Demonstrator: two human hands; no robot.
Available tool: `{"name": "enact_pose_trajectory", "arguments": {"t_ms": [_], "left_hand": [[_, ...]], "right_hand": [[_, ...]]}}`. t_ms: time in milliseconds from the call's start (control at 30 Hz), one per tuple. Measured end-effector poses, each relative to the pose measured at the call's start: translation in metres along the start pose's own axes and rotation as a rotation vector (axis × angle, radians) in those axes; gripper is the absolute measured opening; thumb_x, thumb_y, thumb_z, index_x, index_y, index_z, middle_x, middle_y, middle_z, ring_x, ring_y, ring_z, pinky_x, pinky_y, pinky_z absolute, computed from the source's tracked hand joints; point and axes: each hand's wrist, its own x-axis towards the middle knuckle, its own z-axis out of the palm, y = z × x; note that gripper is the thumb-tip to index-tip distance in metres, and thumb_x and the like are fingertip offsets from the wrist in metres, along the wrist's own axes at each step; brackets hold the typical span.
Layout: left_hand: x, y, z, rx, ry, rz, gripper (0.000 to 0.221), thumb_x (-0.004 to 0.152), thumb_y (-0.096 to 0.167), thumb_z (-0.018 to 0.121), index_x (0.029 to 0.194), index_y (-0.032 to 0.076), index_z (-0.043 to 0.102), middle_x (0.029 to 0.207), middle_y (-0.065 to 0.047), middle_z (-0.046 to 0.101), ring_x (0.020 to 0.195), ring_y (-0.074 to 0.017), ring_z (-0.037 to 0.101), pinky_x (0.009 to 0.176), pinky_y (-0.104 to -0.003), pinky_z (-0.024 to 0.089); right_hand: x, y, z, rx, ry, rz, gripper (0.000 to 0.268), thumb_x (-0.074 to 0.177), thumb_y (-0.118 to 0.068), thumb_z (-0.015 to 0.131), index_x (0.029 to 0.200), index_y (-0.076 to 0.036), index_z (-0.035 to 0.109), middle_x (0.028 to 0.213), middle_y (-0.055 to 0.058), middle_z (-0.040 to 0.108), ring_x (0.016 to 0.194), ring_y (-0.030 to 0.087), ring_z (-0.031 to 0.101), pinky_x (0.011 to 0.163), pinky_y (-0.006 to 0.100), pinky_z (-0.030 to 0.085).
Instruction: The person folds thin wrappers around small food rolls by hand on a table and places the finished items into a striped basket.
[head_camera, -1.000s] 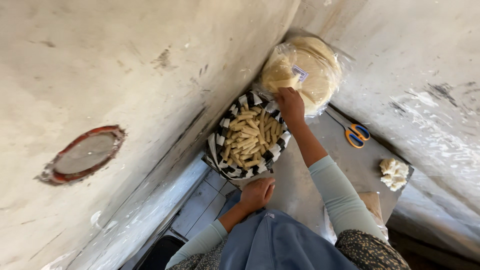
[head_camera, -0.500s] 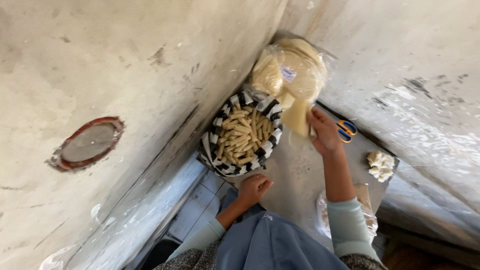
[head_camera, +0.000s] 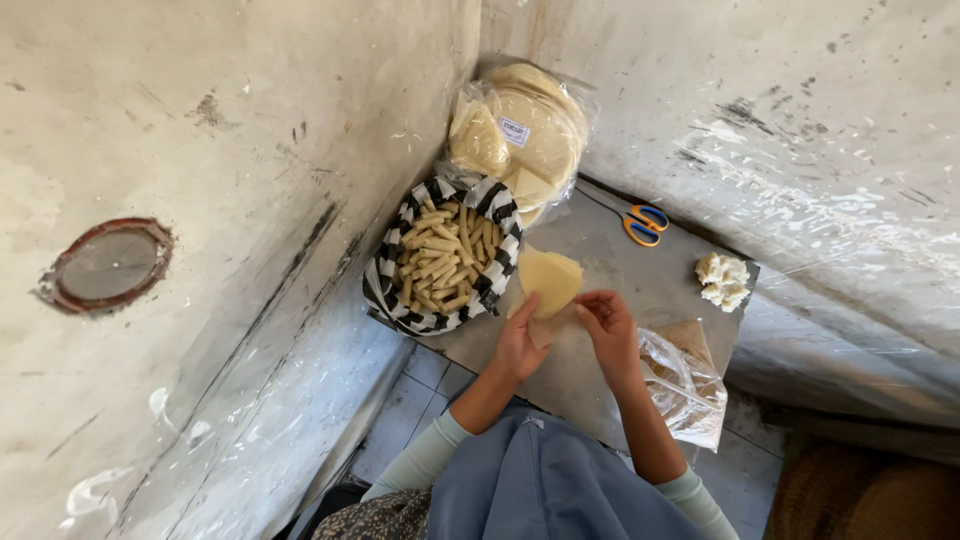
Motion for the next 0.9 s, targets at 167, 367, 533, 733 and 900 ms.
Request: {"name": "enact_pose_trajectory", "arguments": {"t_ms": [167, 367, 533, 733, 900], "left_hand": [[-0.020, -0.011, 0.023, 0.324, 0.156, 0.044, 0.047, 0.099, 0.025, 0.064, 0.139, 0.002, 0.056, 0.129, -0.011, 0.066, 0.117, -0.0242, 0.066, 0.098, -0.040, 0.056], [-0.027, -0.035, 0.030, 0.437, 0.064, 0.095, 0.043, 0.098, 0.016, 0.067, 0.136, -0.002, 0.057, 0.124, -0.013, 0.068, 0.111, -0.0249, 0.069, 0.095, -0.039, 0.058], [-0.035, -0.064, 0.006, 0.497, 0.145, 0.064, 0.043, 0.096, 0.013, 0.067, 0.137, 0.003, 0.058, 0.123, -0.009, 0.069, 0.108, -0.0221, 0.068, 0.094, -0.037, 0.057], [-0.036, -0.074, -0.004, 0.560, 0.187, 0.063, 0.047, 0.095, 0.010, 0.070, 0.140, 0.005, 0.056, 0.127, -0.006, 0.068, 0.114, -0.0183, 0.066, 0.096, -0.034, 0.055], [-0.032, -0.062, 0.001, 0.421, 0.187, 0.070, 0.048, 0.095, 0.017, 0.070, 0.140, 0.005, 0.056, 0.126, -0.006, 0.068, 0.113, -0.0196, 0.066, 0.093, -0.036, 0.057]], "right_hand": [[-0.022, -0.041, -0.017, -0.229, 0.106, -0.201, 0.029, 0.093, -0.001, 0.069, 0.120, -0.003, 0.063, 0.118, 0.006, 0.066, 0.102, 0.014, 0.065, 0.084, 0.027, 0.056], [-0.040, -0.078, -0.030, -0.446, 0.170, -0.455, 0.026, 0.088, -0.007, 0.078, 0.114, -0.005, 0.071, 0.119, 0.011, 0.065, 0.104, 0.019, 0.062, 0.082, 0.030, 0.053], [-0.053, -0.060, -0.042, -0.446, 0.086, -0.220, 0.020, 0.089, -0.011, 0.078, 0.109, -0.008, 0.077, 0.105, 0.004, 0.072, 0.089, 0.016, 0.066, 0.076, 0.030, 0.053], [-0.063, -0.039, -0.048, -0.374, 0.164, -0.232, 0.025, 0.087, -0.010, 0.079, 0.111, -0.006, 0.073, 0.100, 0.005, 0.071, 0.083, 0.015, 0.068, 0.075, 0.029, 0.056], [-0.059, -0.034, -0.050, -0.423, 0.150, -0.269, 0.021, 0.091, -0.008, 0.076, 0.111, -0.005, 0.075, 0.096, 0.007, 0.076, 0.082, 0.015, 0.071, 0.076, 0.029, 0.056]]}}
